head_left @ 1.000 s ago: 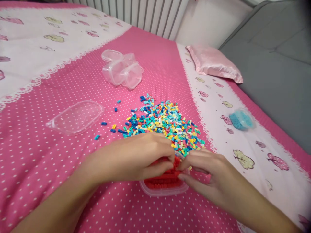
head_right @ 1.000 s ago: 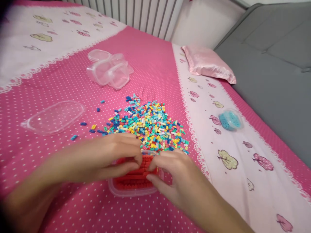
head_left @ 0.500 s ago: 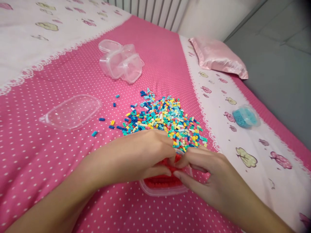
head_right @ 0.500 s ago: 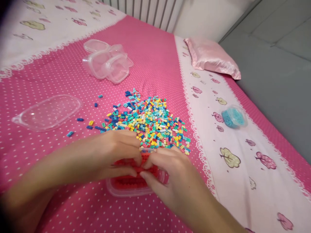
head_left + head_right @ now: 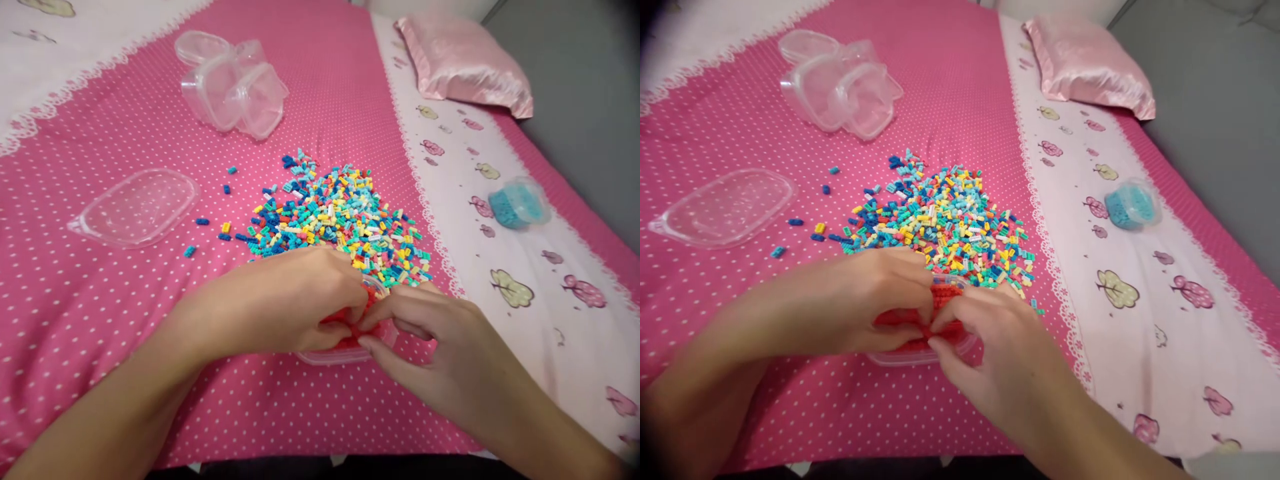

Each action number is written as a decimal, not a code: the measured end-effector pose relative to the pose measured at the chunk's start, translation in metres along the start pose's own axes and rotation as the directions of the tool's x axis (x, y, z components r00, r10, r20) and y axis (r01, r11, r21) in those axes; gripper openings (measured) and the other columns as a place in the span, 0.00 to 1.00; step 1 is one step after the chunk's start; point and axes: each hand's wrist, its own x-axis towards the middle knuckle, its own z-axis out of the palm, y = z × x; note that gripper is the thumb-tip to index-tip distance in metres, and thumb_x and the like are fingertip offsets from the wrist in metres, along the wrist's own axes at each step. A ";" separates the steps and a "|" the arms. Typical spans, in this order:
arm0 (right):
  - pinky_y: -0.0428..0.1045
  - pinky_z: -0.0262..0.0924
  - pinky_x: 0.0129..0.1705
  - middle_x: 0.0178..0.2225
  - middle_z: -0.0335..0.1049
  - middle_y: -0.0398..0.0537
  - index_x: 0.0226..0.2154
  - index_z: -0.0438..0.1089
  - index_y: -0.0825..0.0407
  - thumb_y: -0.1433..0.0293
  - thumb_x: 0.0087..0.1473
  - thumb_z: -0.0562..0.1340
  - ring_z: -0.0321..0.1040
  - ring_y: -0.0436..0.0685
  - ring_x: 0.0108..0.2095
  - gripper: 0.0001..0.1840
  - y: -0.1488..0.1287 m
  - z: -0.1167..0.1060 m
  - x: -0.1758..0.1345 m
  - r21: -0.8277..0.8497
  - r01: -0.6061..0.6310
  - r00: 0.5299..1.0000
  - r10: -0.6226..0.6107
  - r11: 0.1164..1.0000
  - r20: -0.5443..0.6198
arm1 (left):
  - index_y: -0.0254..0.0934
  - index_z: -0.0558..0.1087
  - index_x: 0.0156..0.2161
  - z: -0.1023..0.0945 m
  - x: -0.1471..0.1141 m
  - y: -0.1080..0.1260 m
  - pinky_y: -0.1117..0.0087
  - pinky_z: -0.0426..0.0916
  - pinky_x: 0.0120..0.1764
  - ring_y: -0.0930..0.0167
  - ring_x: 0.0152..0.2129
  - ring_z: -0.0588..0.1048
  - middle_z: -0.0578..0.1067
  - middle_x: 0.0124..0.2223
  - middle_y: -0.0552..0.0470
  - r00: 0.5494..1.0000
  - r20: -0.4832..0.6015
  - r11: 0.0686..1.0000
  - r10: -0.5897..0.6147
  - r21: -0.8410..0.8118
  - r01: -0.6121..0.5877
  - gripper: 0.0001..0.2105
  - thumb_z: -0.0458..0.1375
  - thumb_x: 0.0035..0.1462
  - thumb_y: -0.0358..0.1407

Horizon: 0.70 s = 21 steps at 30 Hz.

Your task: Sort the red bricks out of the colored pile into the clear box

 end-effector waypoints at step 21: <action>0.51 0.63 0.41 0.32 0.80 0.41 0.31 0.78 0.45 0.77 0.59 0.61 0.75 0.54 0.33 0.13 0.015 -0.007 0.021 0.088 0.086 0.913 -0.114 0.992 0.391 | 0.38 0.78 0.32 -0.012 -0.013 -0.006 0.74 0.63 0.32 0.75 0.28 0.74 0.78 0.30 0.58 0.992 0.121 0.984 -0.045 -0.167 0.065 0.05 0.71 0.53 0.33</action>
